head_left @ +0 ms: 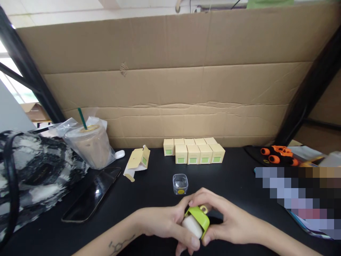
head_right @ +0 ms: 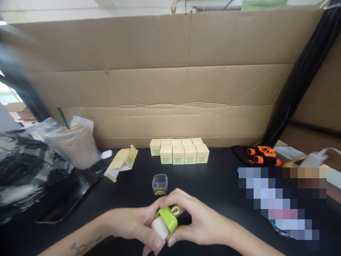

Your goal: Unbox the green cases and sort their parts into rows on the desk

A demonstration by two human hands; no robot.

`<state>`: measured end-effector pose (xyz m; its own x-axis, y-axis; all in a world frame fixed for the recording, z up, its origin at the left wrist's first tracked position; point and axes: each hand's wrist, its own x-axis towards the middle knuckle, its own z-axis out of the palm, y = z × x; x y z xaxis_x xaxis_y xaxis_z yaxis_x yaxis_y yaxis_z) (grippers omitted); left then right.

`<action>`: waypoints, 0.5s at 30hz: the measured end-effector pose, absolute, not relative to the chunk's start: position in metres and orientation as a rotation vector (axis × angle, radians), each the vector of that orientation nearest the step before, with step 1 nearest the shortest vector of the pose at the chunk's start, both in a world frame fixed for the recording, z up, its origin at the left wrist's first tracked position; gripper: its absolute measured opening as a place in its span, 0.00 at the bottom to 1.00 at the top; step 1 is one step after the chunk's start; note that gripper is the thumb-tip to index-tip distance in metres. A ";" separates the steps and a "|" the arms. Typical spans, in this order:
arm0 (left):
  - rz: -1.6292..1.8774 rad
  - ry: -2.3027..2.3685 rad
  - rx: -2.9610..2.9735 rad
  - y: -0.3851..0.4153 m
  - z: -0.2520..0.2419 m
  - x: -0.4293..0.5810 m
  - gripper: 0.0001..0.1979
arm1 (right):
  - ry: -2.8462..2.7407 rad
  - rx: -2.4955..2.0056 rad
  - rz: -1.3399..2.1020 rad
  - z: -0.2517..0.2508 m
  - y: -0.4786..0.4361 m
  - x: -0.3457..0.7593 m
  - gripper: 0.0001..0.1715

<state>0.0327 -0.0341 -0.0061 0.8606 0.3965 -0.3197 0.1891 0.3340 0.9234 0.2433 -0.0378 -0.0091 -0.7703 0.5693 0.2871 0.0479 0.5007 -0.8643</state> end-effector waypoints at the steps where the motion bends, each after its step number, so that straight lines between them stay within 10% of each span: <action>1: 0.116 0.561 1.241 -0.034 -0.007 0.031 0.46 | -2.142 -0.508 1.300 -0.012 -0.037 0.243 0.28; 15: 0.704 1.135 2.095 0.001 0.046 0.058 0.13 | -1.397 -0.968 0.978 -0.019 0.015 0.273 0.27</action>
<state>0.0580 0.0011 0.0458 0.4822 0.8633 0.1486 0.5172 -0.4175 0.7471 0.2726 0.0153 -0.0187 -0.0436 0.9465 0.3196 0.0239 0.3208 -0.9468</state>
